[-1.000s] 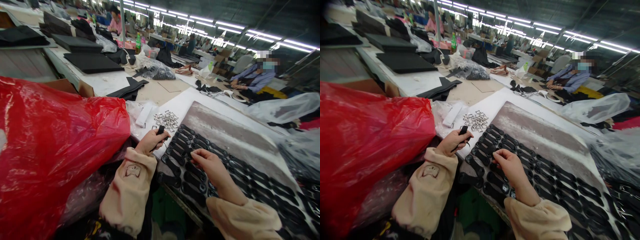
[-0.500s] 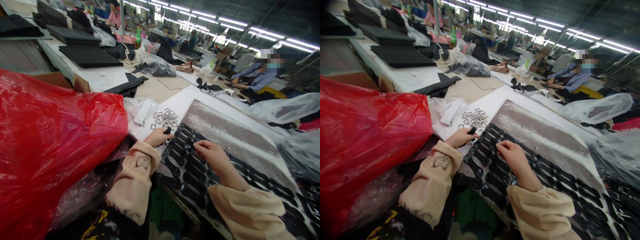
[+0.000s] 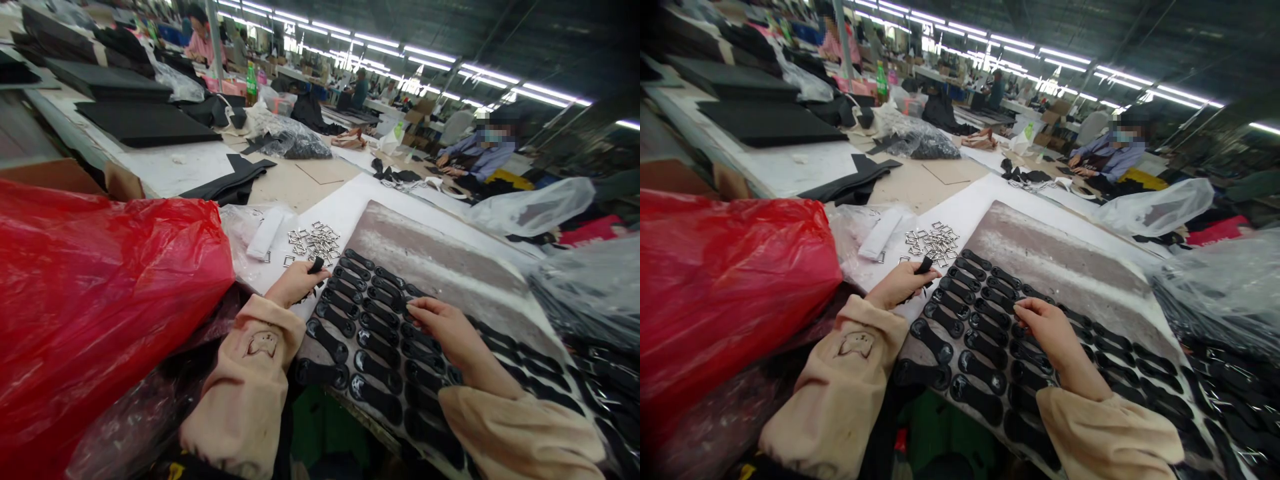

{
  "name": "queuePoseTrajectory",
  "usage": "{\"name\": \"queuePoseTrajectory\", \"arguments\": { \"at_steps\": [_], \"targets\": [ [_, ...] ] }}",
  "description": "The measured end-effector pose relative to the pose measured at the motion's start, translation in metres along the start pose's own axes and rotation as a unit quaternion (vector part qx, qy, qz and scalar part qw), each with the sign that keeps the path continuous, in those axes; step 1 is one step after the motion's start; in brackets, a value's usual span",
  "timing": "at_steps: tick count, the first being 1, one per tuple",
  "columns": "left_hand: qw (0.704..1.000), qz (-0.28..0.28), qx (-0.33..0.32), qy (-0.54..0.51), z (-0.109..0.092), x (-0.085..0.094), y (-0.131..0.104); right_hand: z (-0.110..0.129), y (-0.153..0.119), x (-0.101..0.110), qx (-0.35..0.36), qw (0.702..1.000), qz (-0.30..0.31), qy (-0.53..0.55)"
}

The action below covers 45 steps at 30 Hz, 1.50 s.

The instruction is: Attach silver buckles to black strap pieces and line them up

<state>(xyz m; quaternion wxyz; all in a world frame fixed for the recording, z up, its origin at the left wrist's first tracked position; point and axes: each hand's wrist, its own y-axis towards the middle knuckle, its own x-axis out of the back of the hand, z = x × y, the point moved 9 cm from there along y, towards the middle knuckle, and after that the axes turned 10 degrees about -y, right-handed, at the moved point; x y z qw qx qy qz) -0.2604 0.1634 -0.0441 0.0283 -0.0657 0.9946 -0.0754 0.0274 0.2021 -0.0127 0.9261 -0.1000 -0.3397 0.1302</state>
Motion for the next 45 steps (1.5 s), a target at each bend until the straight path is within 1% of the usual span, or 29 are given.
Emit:
{"name": "queuePoseTrajectory", "arguments": {
  "at_steps": [3, 6, 9, 13, 17, 19, 22, 28, 33, 39, 45],
  "targets": [
    [0.999, -0.01, -0.024, 0.046, -0.001, -0.002, 0.005, 0.009, 0.002, -0.013, 0.02, 0.999, 0.015, -0.039],
    [0.997, -0.008, -0.038, 0.063, -0.002, -0.007, 0.01, 0.029, 0.013, -0.031, 0.051, 0.996, 0.025, -0.075],
    [0.996, -0.003, -0.05, 0.077, -0.004, -0.01, 0.015, 0.048, 0.03, -0.05, 0.071, 0.994, 0.036, -0.077],
    [0.993, -0.004, -0.066, 0.096, -0.005, -0.008, 0.022, 0.062, 0.052, -0.071, 0.061, 0.996, 0.049, -0.039],
    [0.981, -0.006, -0.108, 0.161, -0.008, -0.008, 0.027, 0.066, 0.068, -0.083, 0.041, 0.997, 0.048, -0.048],
    [0.975, -0.003, -0.117, 0.189, -0.007, -0.011, 0.028, 0.065, 0.074, -0.086, 0.032, 0.996, 0.046, -0.063],
    [0.972, 0.004, -0.122, 0.2, -0.005, -0.014, 0.029, 0.062, 0.082, -0.088, 0.023, 0.994, 0.037, -0.098],
    [0.965, 0.031, -0.151, 0.211, -0.006, -0.023, 0.027, 0.058, 0.094, -0.084, 0.037, 0.981, 0.005, -0.188],
    [0.961, 0.038, -0.161, 0.22, -0.007, -0.026, 0.025, 0.062, 0.095, -0.082, 0.055, 0.967, -0.008, -0.249],
    [0.96, 0.034, -0.158, 0.229, -0.01, -0.024, 0.024, 0.07, 0.093, -0.083, 0.066, 0.954, -0.007, -0.292],
    [0.956, 0.045, -0.152, 0.247, -0.007, -0.027, 0.024, 0.076, 0.091, -0.084, 0.076, 0.939, -0.003, -0.334]
  ]
}}
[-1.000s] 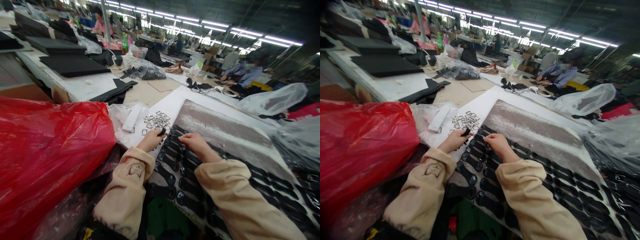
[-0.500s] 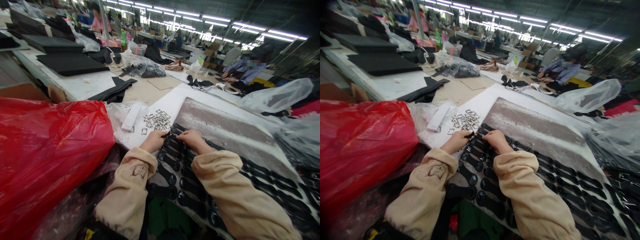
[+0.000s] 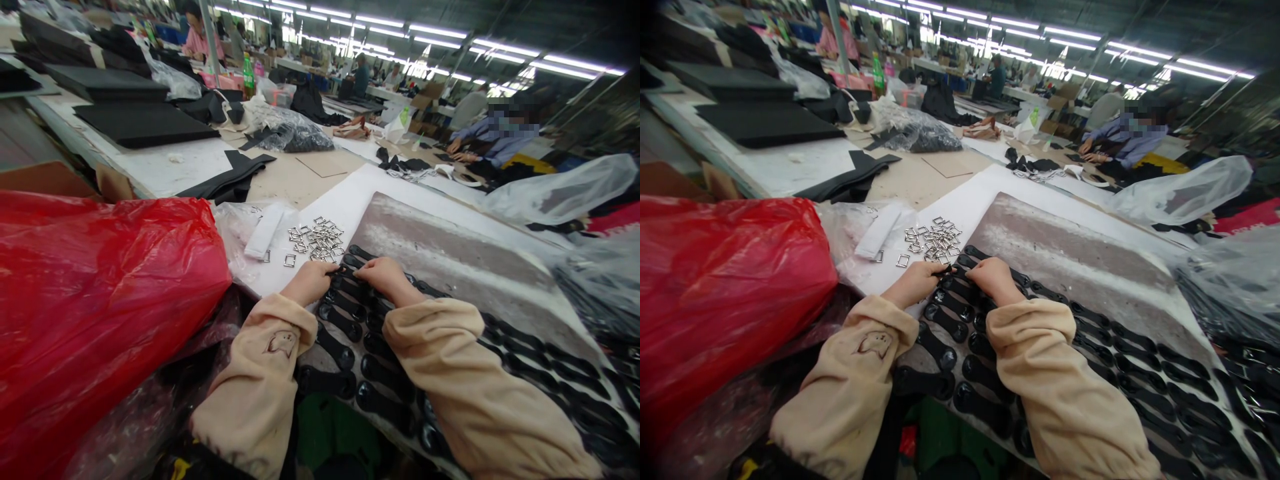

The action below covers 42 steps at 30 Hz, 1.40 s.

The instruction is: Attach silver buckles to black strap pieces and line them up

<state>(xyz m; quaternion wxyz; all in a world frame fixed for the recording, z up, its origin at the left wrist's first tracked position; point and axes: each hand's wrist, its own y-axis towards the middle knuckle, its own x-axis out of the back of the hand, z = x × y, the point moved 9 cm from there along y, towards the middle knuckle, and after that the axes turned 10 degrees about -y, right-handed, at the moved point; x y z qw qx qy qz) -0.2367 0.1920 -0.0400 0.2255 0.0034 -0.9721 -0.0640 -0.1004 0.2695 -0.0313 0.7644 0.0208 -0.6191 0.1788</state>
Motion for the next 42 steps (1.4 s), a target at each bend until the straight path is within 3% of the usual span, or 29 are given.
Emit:
{"name": "queuePoseTrajectory", "arguments": {
  "at_steps": [9, 15, 20, 24, 27, 31, 42],
  "targets": [
    [0.999, 0.017, 0.007, 0.032, 0.001, -0.007, 0.0, 0.007, 0.003, 0.004, 0.021, 0.997, 0.0, -0.069],
    [0.999, 0.02, 0.026, 0.001, 0.002, -0.006, -0.001, 0.003, 0.003, 0.003, 0.016, 0.995, 0.008, -0.093],
    [0.999, -0.002, 0.021, -0.048, 0.003, 0.002, 0.0, -0.008, 0.0, 0.023, 0.018, 0.997, -0.018, -0.071],
    [0.998, -0.02, 0.026, -0.057, 0.005, 0.006, 0.0, -0.006, -0.008, 0.036, 0.1, 0.991, -0.05, -0.078],
    [0.997, -0.027, 0.033, -0.062, 0.004, 0.007, -0.001, 0.008, -0.023, 0.027, 0.189, 0.968, -0.055, -0.155],
    [0.996, -0.047, 0.038, -0.072, 0.004, 0.01, -0.002, 0.019, -0.042, 0.006, 0.232, 0.938, -0.05, -0.253],
    [0.998, -0.028, 0.033, -0.044, 0.0, 0.007, -0.004, 0.015, -0.044, 0.008, 0.204, 0.945, -0.055, -0.251]
  ]
}}
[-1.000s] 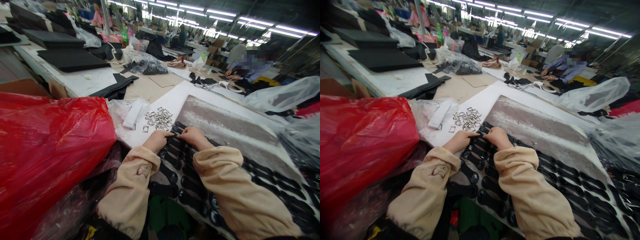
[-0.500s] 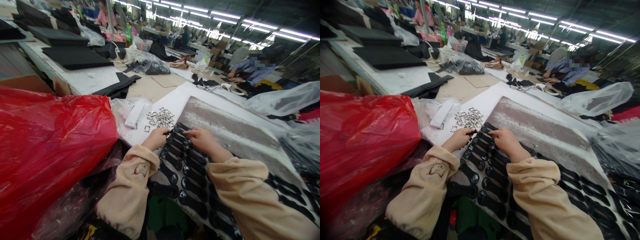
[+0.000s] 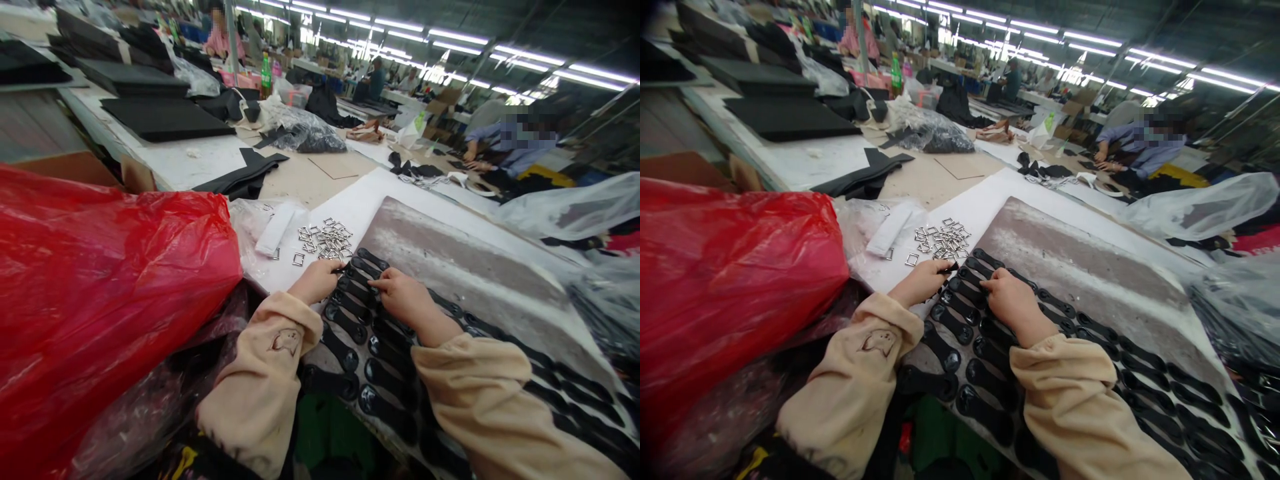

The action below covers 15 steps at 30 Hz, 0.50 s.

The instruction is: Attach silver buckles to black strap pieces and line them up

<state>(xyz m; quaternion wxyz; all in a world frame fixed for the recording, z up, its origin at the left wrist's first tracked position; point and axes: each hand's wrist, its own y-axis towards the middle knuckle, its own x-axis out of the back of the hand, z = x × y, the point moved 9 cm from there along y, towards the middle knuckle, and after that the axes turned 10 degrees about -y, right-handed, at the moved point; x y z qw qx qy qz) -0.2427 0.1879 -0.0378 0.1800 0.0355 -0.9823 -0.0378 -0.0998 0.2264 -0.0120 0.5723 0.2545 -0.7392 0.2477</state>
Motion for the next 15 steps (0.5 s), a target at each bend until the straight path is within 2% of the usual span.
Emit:
{"name": "queuePoseTrajectory", "arguments": {
  "at_steps": [2, 4, 8, 11, 13, 15],
  "targets": [
    [1.0, 0.008, 0.001, 0.005, -0.001, -0.001, -0.001, 0.001, 0.002, -0.003, 0.006, 1.0, 0.015, -0.002],
    [1.0, 0.013, -0.002, 0.006, -0.002, -0.001, -0.002, 0.001, 0.004, 0.001, 0.005, 1.0, 0.001, 0.018],
    [0.999, 0.024, -0.002, 0.021, -0.003, -0.002, -0.001, 0.004, 0.005, 0.033, 0.013, 0.984, -0.112, 0.136],
    [0.999, 0.033, -0.002, 0.041, -0.004, -0.004, -0.001, 0.022, 0.003, 0.056, 0.082, 0.963, -0.174, 0.188],
    [0.998, 0.033, -0.005, 0.053, -0.004, -0.004, -0.001, 0.04, 0.003, 0.062, 0.135, 0.955, -0.175, 0.196],
    [0.998, 0.035, -0.009, 0.053, -0.005, -0.004, -0.001, 0.051, 0.006, 0.062, 0.157, 0.954, -0.153, 0.203]
  ]
}}
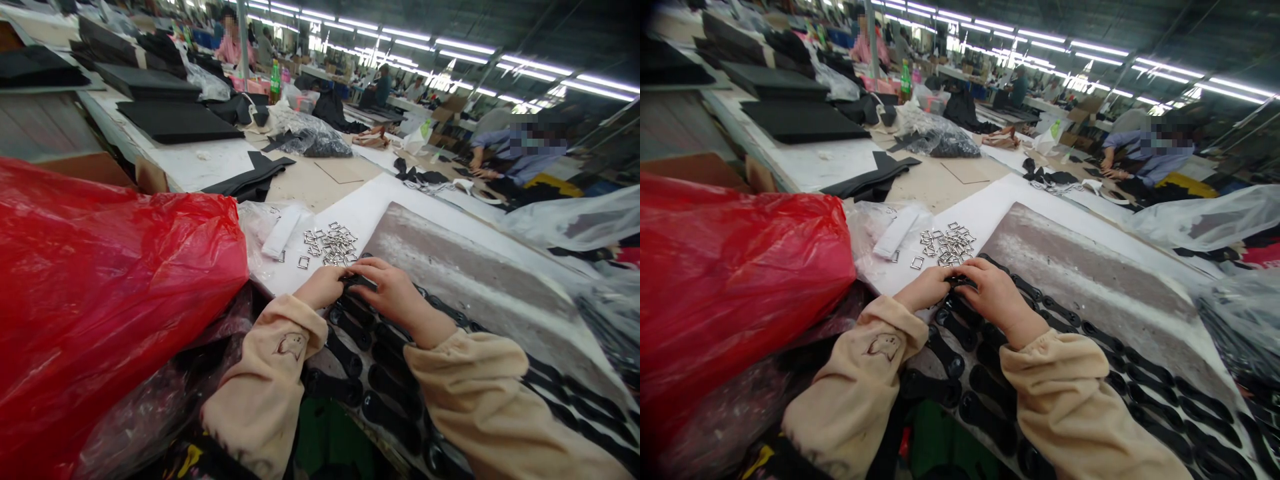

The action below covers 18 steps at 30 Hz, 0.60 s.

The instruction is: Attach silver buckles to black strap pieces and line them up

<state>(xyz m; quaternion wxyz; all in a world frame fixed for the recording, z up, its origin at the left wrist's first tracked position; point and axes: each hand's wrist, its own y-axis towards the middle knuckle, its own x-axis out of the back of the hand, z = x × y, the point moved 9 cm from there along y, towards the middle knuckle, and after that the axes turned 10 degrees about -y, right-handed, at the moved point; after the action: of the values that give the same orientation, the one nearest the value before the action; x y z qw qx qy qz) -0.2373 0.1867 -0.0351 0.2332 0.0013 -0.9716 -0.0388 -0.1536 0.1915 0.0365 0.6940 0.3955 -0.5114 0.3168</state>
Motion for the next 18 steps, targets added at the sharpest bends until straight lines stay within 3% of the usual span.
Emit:
{"name": "queuePoseTrajectory", "arguments": {
  "at_steps": [2, 5, 8, 11, 14, 18],
  "targets": [
    [1.0, 0.001, -0.004, -0.012, 0.0, 0.0, -0.001, -0.006, 0.003, -0.001, -0.033, 0.999, 0.002, 0.015],
    [1.0, -0.006, 0.008, -0.028, 0.002, 0.003, -0.002, -0.043, 0.0, 0.001, -0.165, 0.985, -0.01, 0.048],
    [0.999, -0.018, 0.032, -0.024, 0.007, 0.006, -0.002, -0.089, -0.015, -0.007, -0.303, 0.946, 0.022, 0.113],
    [0.999, -0.033, 0.04, -0.012, 0.01, 0.009, -0.001, -0.122, -0.033, -0.018, -0.413, 0.889, 0.04, 0.196],
    [0.999, -0.039, 0.035, -0.005, 0.011, 0.01, -0.001, -0.129, -0.039, -0.03, -0.46, 0.852, 0.068, 0.243],
    [0.999, -0.043, 0.032, 0.001, 0.012, 0.011, -0.002, -0.124, -0.032, -0.045, -0.466, 0.842, 0.101, 0.254]
  ]
}}
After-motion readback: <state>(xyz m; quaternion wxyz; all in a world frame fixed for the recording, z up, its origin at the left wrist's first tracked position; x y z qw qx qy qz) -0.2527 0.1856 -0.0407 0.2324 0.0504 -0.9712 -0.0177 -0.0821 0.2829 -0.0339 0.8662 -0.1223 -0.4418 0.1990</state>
